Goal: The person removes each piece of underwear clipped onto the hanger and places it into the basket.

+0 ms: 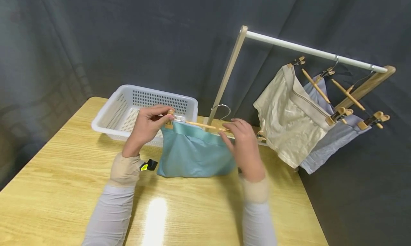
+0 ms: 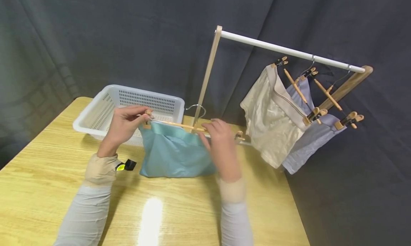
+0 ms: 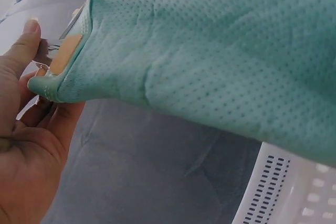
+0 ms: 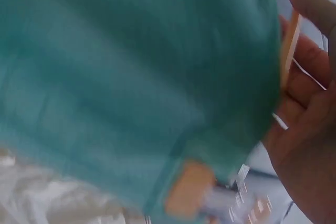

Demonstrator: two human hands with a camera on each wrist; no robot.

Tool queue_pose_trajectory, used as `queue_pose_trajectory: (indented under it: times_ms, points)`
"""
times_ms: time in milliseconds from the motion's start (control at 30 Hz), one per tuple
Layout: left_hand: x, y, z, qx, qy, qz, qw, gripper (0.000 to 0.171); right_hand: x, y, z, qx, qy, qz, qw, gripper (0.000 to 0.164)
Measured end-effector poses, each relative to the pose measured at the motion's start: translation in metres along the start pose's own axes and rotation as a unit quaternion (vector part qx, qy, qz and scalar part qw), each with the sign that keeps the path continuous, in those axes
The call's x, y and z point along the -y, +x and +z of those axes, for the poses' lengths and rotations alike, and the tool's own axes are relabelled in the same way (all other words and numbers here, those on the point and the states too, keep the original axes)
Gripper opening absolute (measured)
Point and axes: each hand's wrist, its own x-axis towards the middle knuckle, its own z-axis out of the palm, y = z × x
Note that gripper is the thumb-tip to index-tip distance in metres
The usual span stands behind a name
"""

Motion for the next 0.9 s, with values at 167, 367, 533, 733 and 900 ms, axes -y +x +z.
queue_pose_trajectory:
  times_ms: [167,367,533,733,900]
  points:
    - [0.0020,-0.0004,0.0021,-0.005,-0.007,0.005,1.0000,0.025,0.0026,0.0012,0.0072,0.007,0.033,-0.007,0.999,0.024]
    - [-0.0005,-0.0011,0.0006,-0.006,-0.003,-0.001,1.0000,0.020,0.0003,0.0002,0.0098,0.016,0.054,-0.012,0.998,0.020]
    - [-0.0020,-0.0007,-0.0022,0.015,-0.007,-0.024,0.9996,0.016,-0.0006,-0.0004,0.0092,0.031,0.072,-0.010,0.997,0.021]
    - [-0.0025,0.0003,-0.0003,0.051,-0.016,-0.042,0.9977,0.015,-0.0018,-0.0019,0.0080,0.032,0.066,-0.008,0.997,0.022]
    - [-0.0016,0.0006,0.0020,0.066,-0.016,-0.034,0.9971,0.014,-0.0038,-0.0033,0.0084,0.028,0.065,-0.007,0.997,0.020]
